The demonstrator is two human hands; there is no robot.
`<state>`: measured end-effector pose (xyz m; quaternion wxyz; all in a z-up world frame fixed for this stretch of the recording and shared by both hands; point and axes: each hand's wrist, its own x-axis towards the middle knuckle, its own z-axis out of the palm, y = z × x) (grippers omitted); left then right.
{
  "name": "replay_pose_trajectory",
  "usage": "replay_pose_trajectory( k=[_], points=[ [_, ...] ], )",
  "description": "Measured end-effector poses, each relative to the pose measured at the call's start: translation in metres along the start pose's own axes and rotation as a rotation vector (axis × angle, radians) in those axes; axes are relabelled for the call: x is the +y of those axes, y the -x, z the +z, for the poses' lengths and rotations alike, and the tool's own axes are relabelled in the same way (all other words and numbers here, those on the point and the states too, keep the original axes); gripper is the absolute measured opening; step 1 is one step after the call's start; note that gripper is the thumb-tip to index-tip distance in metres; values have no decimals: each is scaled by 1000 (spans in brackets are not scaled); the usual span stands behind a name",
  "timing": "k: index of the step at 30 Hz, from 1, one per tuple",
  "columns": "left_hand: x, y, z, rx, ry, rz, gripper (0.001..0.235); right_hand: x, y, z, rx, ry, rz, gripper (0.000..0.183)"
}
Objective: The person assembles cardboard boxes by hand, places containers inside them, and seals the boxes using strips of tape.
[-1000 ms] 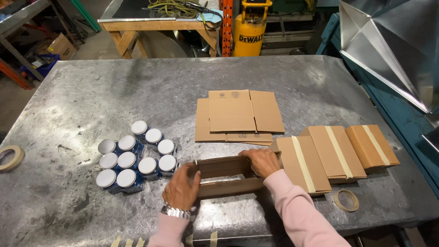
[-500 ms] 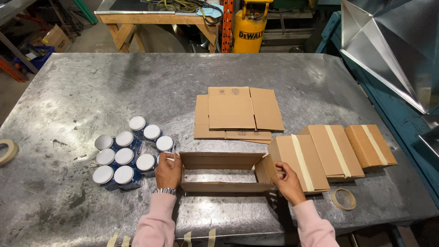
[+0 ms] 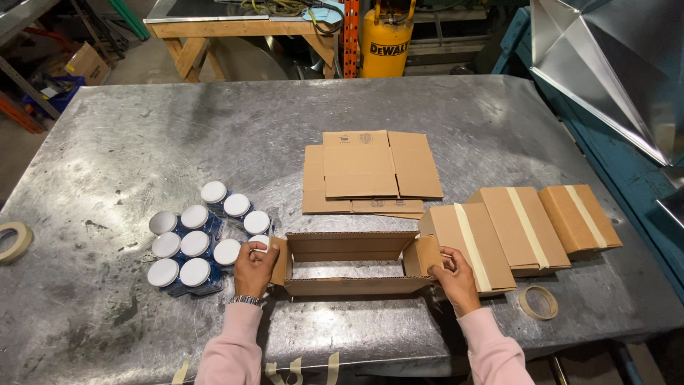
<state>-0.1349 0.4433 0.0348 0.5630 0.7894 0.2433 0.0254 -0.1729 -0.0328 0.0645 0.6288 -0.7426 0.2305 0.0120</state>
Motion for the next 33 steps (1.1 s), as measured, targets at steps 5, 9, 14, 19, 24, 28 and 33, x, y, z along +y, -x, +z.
replay_pose_trajectory(
  k=[5,9,14,19,24,28,33],
  points=[
    [8,8,9,-17,92,115,33,-31,28,16,-103,163,-98,46],
    [26,25,15,-194,-73,141,40,-26,30,15,-167,414,-296,38],
    [45,45,6,-385,-311,445,31,-32,47,16,-196,576,-493,29],
    [37,32,7,-291,-308,343,57,-9,14,14,-124,493,-500,25],
    [48,36,16,-142,-341,335,92,-9,3,21,-105,384,-298,77],
    [100,61,14,-87,-767,319,122,-44,20,24,-180,543,-423,98],
    [83,39,15,-274,-750,298,117,-46,11,26,-286,672,-542,101]
  ],
)
